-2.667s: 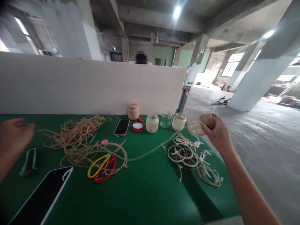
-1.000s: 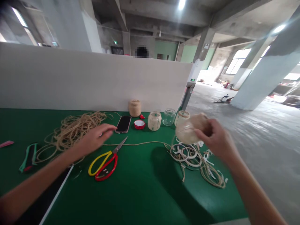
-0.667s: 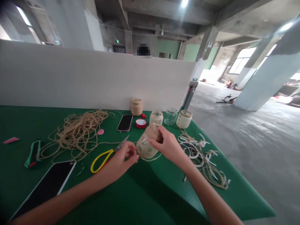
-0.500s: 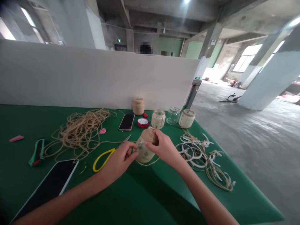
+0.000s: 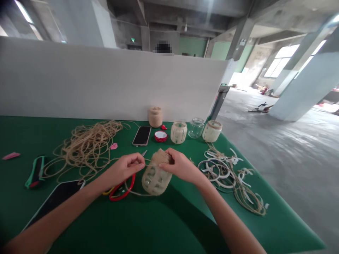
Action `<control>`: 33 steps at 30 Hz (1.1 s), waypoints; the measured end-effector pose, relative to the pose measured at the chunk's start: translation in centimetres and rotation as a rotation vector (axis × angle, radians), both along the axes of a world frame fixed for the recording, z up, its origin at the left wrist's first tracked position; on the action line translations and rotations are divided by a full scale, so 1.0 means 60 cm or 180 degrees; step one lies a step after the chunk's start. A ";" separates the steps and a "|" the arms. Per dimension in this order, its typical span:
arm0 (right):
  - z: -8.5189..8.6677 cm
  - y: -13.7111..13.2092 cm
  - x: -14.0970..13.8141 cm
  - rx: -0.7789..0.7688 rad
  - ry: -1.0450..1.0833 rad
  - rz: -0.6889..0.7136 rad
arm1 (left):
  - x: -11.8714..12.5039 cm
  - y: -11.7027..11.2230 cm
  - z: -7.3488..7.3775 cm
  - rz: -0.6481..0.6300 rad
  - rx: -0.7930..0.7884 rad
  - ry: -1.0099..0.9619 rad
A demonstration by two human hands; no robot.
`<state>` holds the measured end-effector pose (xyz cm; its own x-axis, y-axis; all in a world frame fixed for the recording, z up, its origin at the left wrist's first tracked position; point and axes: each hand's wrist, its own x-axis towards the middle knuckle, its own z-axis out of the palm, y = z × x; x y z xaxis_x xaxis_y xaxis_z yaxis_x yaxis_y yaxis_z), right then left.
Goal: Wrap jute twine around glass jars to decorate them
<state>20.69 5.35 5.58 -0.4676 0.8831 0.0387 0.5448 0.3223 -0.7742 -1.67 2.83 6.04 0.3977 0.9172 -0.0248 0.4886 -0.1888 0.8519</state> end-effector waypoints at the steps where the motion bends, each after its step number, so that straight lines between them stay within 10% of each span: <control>1: -0.001 0.001 0.001 -0.0032 -0.0004 0.0016 | -0.005 0.001 0.006 0.0019 0.0098 0.0115; 20: -0.017 0.004 0.006 -0.0780 0.0803 0.0760 | -0.022 0.025 -0.029 -0.0005 0.0613 0.0934; 33: -0.061 -0.006 -0.002 -0.1093 0.1732 0.0819 | -0.014 0.010 -0.051 -0.0279 -0.0113 0.0045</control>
